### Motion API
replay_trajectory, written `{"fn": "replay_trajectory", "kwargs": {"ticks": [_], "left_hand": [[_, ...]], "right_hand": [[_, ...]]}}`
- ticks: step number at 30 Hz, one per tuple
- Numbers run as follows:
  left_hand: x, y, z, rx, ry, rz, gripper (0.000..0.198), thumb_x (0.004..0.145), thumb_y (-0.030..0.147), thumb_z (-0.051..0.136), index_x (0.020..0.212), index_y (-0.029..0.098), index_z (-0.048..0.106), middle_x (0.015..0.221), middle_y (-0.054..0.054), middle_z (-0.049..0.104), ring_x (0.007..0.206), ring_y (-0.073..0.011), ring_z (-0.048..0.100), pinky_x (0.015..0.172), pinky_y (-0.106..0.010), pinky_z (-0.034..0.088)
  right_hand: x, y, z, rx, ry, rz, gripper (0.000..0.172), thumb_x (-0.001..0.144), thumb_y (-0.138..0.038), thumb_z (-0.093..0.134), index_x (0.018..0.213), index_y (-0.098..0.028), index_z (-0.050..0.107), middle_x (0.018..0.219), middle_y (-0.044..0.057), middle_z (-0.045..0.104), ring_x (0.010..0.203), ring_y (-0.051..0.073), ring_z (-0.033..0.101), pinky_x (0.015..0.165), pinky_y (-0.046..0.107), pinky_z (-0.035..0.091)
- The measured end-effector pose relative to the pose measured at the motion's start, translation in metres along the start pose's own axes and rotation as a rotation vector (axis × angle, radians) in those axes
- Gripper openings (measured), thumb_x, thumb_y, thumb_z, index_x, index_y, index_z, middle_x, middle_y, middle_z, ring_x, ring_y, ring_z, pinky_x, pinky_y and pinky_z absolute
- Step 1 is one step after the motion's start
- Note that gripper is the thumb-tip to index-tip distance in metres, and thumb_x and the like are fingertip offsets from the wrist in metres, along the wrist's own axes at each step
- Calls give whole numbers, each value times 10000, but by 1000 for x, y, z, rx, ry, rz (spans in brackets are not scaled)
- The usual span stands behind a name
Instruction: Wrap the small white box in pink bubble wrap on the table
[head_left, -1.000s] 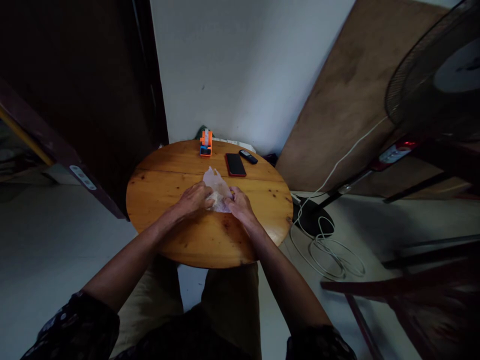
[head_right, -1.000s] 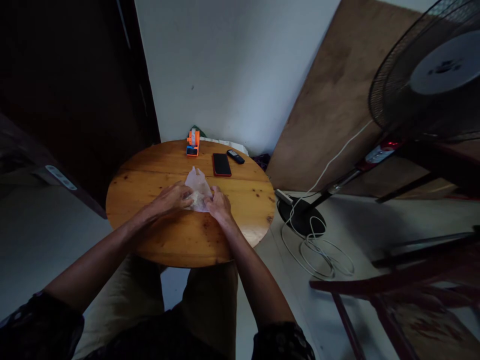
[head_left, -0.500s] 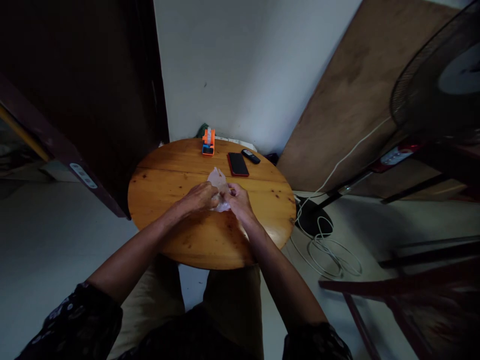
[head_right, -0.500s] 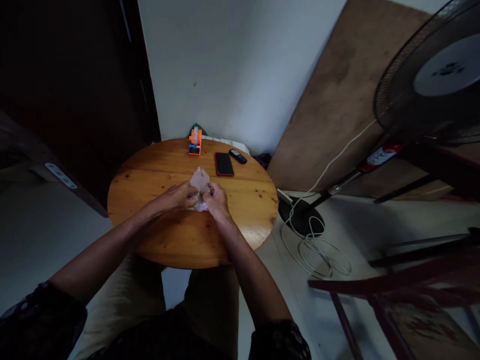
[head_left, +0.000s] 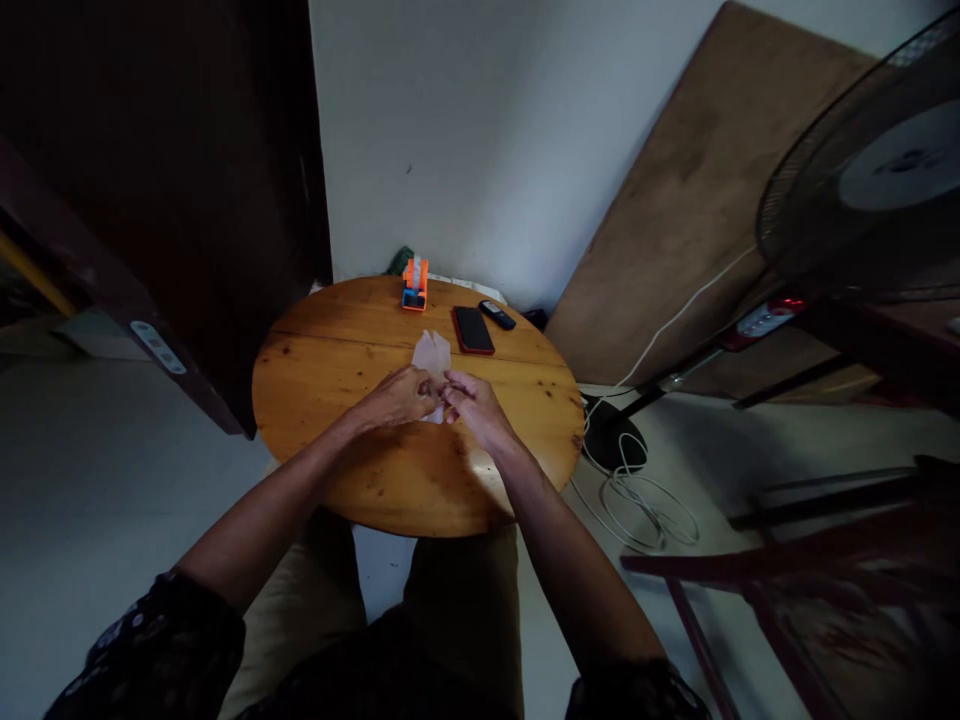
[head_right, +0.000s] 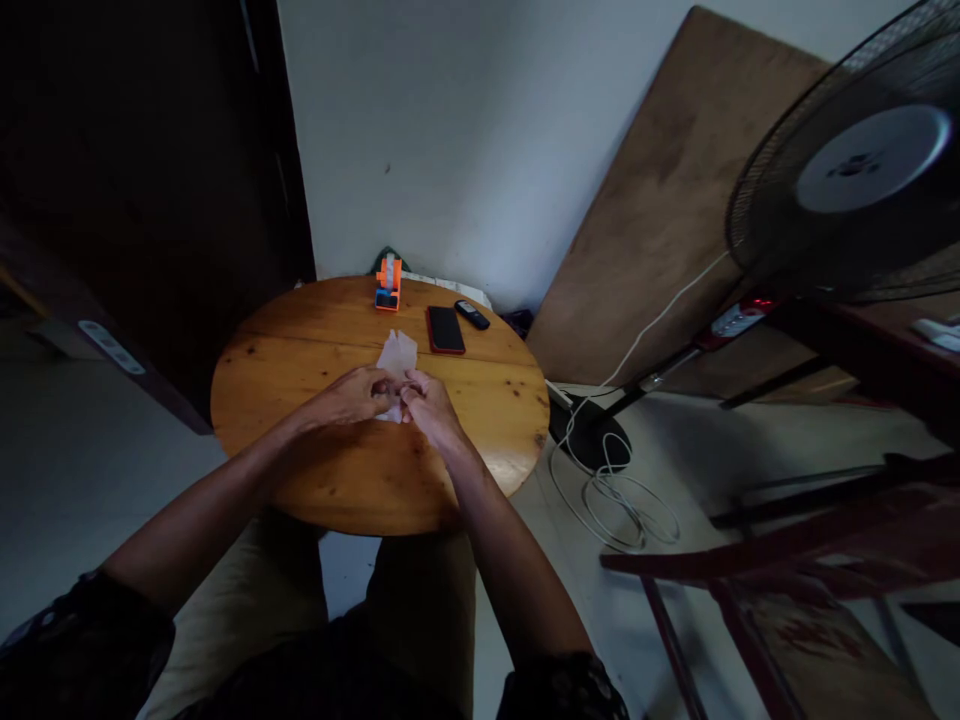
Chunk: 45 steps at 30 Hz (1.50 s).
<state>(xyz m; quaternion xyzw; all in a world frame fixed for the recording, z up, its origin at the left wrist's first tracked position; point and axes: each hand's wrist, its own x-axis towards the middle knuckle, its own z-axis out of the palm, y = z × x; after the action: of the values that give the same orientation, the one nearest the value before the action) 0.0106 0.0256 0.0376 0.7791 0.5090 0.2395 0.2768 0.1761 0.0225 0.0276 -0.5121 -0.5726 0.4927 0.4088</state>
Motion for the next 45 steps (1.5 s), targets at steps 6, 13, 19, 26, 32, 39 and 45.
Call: {"fn": "replay_trajectory", "kwargs": {"ticks": [6, 13, 19, 26, 32, 39, 45], "left_hand": [[-1, -4, 5, -263, 86, -167, 543, 775, 315, 629, 1283, 134, 562, 850, -11, 661, 749, -155, 610, 634, -247, 440], [2, -12, 25, -230, 215, -130, 432, 772, 256, 645, 1193, 177, 591, 762, 42, 596, 655, -109, 539, 598, -224, 397], [3, -18, 33, -102, 311, -31, 545, 714, 183, 640, 1255, 157, 583, 1004, -50, 642, 934, -190, 601, 865, -319, 494], [3, -18, 35, -139, 304, -4, 797, 713, 161, 607, 1481, 131, 396, 1255, -127, 645, 1160, -260, 578, 1049, -407, 451], [5, -19, 35, -137, 227, -61, 871, 732, 173, 578, 1550, 104, 287, 1326, -156, 623, 1202, -279, 563, 1074, -424, 434], [3, -19, 37, -55, 334, 31, 792, 719, 171, 580, 1491, 131, 409, 1360, -143, 576, 1243, -279, 525, 1125, -440, 381], [0, -23, 38, 19, 324, 179, 371, 760, 146, 535, 1069, 190, 735, 1144, -77, 689, 1106, -245, 568, 1036, -394, 447]], "right_hand": [[2, 6, 1, -317, -82, -149, 674, 708, -129, 637, 1371, -202, 537, 1066, 40, 721, 645, 96, 593, 579, 210, 497], [3, 11, -4, -384, -130, -190, 722, 741, -147, 612, 1438, -261, 460, 1116, 23, 716, 589, 89, 582, 596, 233, 500], [10, 15, -21, -72, 20, -179, 548, 794, -295, 594, 1322, -186, 500, 965, 38, 729, 583, 110, 596, 605, 275, 532], [32, 28, -21, -311, 117, -325, 537, 798, -248, 577, 1328, -179, 531, 1015, 65, 740, 858, 167, 659, 751, 294, 515], [42, 33, -16, -478, 8, -415, 544, 852, -191, 526, 1395, -213, 510, 1147, 81, 735, 1042, 200, 656, 833, 342, 536], [52, 33, -16, -606, -24, -491, 517, 853, -134, 528, 1366, -195, 550, 1121, 80, 749, 1116, 221, 648, 1056, 452, 439], [58, 33, -18, -532, 46, -460, 407, 833, -147, 533, 1225, -200, 633, 1120, 74, 737, 1074, 206, 658, 995, 402, 488]]}}
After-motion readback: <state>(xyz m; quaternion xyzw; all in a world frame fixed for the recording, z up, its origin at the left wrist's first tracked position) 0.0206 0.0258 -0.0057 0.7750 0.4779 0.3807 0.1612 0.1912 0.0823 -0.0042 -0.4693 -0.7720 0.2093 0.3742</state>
